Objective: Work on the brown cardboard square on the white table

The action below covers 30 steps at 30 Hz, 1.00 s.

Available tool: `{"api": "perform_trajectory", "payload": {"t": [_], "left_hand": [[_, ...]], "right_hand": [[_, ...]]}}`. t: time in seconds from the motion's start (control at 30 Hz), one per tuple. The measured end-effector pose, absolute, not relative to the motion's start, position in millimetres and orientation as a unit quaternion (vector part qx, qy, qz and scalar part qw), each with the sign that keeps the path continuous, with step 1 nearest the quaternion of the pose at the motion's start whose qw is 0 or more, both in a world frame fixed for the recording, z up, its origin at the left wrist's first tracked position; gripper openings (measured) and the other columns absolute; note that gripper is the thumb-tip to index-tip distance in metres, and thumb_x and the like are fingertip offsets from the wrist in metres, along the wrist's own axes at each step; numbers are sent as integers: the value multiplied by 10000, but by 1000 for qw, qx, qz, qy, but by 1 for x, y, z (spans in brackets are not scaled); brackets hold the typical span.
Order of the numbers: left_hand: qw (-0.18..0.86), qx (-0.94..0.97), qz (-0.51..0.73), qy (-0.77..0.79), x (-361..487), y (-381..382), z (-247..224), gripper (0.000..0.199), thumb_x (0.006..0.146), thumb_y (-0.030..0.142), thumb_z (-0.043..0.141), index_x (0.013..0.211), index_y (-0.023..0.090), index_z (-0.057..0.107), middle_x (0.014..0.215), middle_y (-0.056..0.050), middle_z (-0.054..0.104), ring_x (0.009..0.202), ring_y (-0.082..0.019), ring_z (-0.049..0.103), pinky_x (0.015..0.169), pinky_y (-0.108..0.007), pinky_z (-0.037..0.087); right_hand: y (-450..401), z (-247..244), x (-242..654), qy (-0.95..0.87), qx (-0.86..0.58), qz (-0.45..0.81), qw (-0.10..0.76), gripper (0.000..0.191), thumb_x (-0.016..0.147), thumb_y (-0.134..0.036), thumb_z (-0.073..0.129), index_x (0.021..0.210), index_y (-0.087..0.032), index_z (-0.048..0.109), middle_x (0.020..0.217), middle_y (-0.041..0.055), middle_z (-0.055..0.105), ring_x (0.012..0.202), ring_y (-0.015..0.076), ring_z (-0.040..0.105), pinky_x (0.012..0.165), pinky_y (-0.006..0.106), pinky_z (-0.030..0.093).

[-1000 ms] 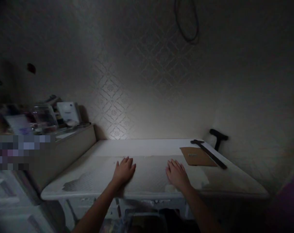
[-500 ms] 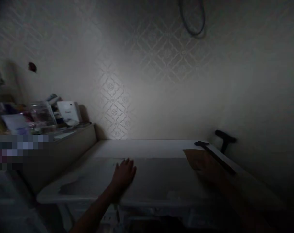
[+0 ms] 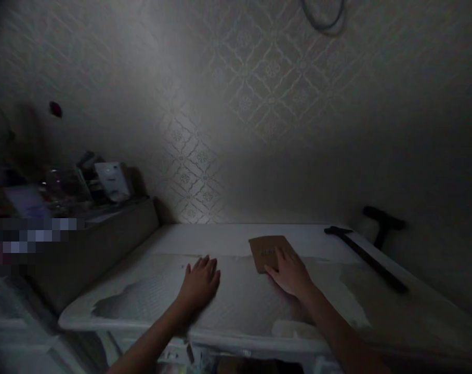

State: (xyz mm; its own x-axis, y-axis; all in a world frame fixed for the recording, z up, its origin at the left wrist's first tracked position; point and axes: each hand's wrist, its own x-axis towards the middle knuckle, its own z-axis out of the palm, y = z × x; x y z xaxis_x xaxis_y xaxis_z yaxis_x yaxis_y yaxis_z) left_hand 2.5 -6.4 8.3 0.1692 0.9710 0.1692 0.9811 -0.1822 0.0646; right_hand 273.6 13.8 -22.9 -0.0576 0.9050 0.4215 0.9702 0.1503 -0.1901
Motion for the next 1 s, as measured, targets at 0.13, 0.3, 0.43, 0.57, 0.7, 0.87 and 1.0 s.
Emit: {"api": "perform_trajectory", "payload": {"t": [0.13, 0.3, 0.43, 0.57, 0.7, 0.87, 1.0], "left_hand": [[29, -763, -87, -640, 2, -5, 7, 482, 913, 393, 270, 1312, 179, 434, 1424, -123, 374, 1323, -298, 298, 1051, -552, 232], [25, -761, -88, -642, 1, -5, 5, 510, 905, 388, 287, 1349, 162, 394, 1435, -122, 357, 1329, -292, 288, 1066, -550, 219], [20, -758, -100, -644, -1, -4, 3, 492, 900, 379, 304, 1343, 189, 401, 1427, -103, 375, 1319, -293, 305, 1060, -564, 220], [-4, -752, -132, -646, -2, 3, 6, 479, 889, 377, 358, 1349, 243, 383, 1415, -75, 397, 1304, -263, 338, 1060, -545, 235], [-29, -755, -181, -630, 2, 26, 13, 443, 883, 356, 391, 1294, 209, 472, 1332, -77, 497, 1212, -209, 457, 1042, -396, 317], [-48, -764, -161, -622, 11, 60, 17, 343, 850, 310, 445, 1119, 204, 631, 1104, -74, 646, 1019, -196, 583, 913, -284, 411], [-93, -760, -151, -625, 8, 78, 23, 301, 820, 295, 487, 1015, 178, 684, 1022, -82, 677, 948, -203, 603, 839, -271, 432]], "right_hand": [[20, -2, 203, -766, -612, -28, 195, 675, 832, -498, 452, 1341, -58, 402, 1306, 213, 479, 1210, 327, 420, 993, 410, 318], [42, 13, 173, -798, -573, -12, 186, 754, 762, -571, 543, 1333, -92, 426, 1269, 205, 499, 1190, 323, 423, 990, 412, 307], [61, 1, 184, -809, -540, 19, 232, 733, 782, -551, 517, 1386, -170, 354, 1355, 125, 445, 1249, 270, 370, 1024, 395, 279], [67, -14, 191, -808, -530, 47, 251, 788, 765, -582, 518, 1408, -173, 315, 1426, 112, 365, 1305, 266, 302, 1070, 420, 211], [68, -17, 190, -813, -527, 63, 239, 781, 770, -609, 494, 1388, -151, 358, 1421, 123, 375, 1305, 263, 311, 1082, 411, 200], [69, -16, 190, -801, -540, 70, 247, 792, 761, -619, 506, 1380, -144, 371, 1393, 130, 413, 1288, 271, 341, 1071, 417, 229], [68, -13, 189, -797, -546, 75, 248, 814, 753, -642, 500, 1382, -142, 372, 1393, 140, 410, 1300, 285, 323, 1075, 444, 217]]}}
